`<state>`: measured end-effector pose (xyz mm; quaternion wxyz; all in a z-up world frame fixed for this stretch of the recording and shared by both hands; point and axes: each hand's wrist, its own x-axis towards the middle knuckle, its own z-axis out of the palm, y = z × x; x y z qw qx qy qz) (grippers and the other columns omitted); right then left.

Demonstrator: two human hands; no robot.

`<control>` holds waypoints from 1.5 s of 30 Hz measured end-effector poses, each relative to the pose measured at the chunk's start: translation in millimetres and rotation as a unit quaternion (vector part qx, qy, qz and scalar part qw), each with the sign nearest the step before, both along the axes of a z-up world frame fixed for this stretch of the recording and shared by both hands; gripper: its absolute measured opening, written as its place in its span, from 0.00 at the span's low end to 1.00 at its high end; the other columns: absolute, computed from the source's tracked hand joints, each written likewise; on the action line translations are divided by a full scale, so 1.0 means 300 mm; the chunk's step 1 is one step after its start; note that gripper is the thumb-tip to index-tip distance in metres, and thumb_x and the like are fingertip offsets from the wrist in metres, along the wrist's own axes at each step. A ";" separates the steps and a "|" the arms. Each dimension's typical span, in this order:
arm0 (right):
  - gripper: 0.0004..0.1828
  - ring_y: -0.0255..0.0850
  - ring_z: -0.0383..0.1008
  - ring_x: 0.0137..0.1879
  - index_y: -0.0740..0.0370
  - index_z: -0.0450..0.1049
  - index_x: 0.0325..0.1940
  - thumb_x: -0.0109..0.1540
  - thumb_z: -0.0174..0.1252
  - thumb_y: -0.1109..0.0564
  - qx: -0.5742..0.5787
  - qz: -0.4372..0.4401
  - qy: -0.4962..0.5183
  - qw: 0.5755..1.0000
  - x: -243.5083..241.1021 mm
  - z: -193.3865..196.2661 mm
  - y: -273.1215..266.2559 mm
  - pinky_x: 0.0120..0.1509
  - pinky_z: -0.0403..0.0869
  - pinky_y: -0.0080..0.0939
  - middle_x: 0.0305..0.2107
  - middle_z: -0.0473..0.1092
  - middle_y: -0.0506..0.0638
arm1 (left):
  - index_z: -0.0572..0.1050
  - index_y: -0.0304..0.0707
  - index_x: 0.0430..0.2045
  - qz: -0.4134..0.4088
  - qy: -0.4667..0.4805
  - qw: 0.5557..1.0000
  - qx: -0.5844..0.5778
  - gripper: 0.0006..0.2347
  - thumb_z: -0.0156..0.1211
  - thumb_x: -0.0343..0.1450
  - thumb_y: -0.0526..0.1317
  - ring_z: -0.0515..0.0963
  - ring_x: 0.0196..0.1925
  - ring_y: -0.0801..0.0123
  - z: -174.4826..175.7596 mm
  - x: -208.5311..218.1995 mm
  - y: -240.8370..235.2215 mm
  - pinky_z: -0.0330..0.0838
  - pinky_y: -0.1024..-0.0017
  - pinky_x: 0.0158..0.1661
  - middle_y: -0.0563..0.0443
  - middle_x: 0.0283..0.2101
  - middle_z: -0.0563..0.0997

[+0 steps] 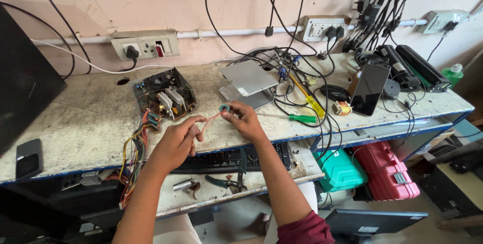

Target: The person holds a toroidal inductor and uses a screwdriver to scrape and separate copper wire strands from the component. They repeatedly pull and twist the wire while working at a cluttered electronics workbench.

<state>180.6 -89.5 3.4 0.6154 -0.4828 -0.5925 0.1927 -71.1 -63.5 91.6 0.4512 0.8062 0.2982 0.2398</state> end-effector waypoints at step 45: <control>0.16 0.29 0.64 0.34 0.63 0.80 0.52 0.62 0.67 0.56 -0.025 -0.010 -0.031 0.999 0.000 0.013 -0.008 0.37 0.65 0.32 0.33 0.72 0.43 | 0.75 0.40 0.59 0.032 -0.204 0.949 0.237 0.20 0.54 0.76 0.52 0.76 0.64 0.54 -0.211 0.242 0.105 0.67 0.59 0.62 0.44 0.59 0.79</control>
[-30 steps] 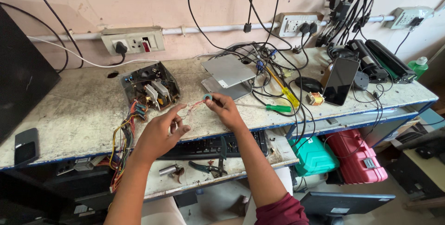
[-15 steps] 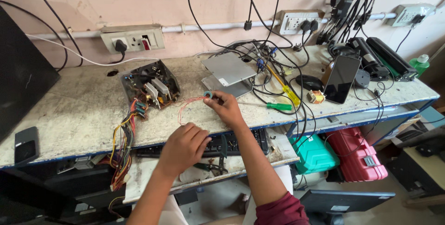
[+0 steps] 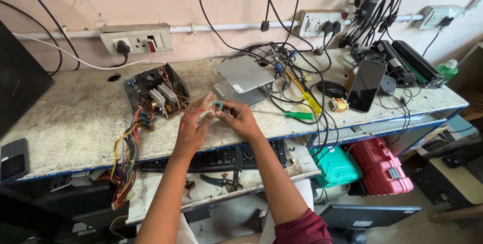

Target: The person holds a toroidal inductor and uses a screwdriver to scrape and separate copper wire strands from the component. They repeatedly pull and twist the wire while working at a cluttered electronics workbench.

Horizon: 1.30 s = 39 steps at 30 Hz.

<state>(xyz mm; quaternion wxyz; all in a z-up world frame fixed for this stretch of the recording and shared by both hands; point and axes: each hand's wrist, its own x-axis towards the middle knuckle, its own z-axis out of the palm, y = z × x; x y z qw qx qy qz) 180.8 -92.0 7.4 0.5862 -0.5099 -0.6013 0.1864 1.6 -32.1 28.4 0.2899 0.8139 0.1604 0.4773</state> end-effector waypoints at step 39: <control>0.09 0.27 0.61 0.29 0.66 0.82 0.45 0.65 0.62 0.59 -0.114 0.011 0.129 0.985 0.062 -0.079 0.051 0.32 0.60 0.31 0.26 0.71 0.39 | 0.80 0.32 0.45 -0.182 -0.150 0.957 -0.169 0.13 0.68 0.70 0.41 0.79 0.51 0.70 -0.060 -0.014 0.065 0.73 0.70 0.52 0.51 0.48 0.80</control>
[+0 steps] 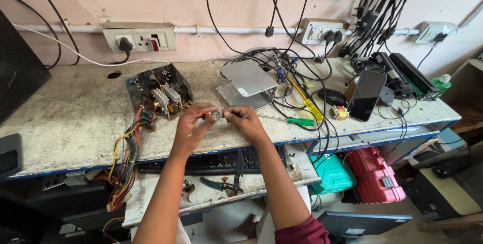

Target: The person holds a toroidal inductor and uses a screwdriver to scrape and separate copper wire strands from the component. They repeatedly pull and twist the wire while working at a cluttered electronics workbench.

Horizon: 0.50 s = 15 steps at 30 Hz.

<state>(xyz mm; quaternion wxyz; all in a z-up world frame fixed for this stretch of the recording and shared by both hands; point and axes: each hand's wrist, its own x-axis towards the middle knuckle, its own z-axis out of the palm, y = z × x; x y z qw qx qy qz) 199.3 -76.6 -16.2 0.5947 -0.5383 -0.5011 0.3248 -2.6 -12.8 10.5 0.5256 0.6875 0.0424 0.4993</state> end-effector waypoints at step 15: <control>0.11 0.25 0.57 0.25 0.65 0.81 0.44 0.65 0.63 0.54 0.026 0.044 0.097 0.994 -0.004 0.016 -0.031 0.28 0.55 0.31 0.21 0.66 0.37 | 0.79 0.27 0.33 0.034 -0.245 0.922 -0.298 0.12 0.65 0.75 0.43 0.72 0.36 0.74 -0.119 0.259 -0.001 0.65 0.73 0.40 0.52 0.33 0.78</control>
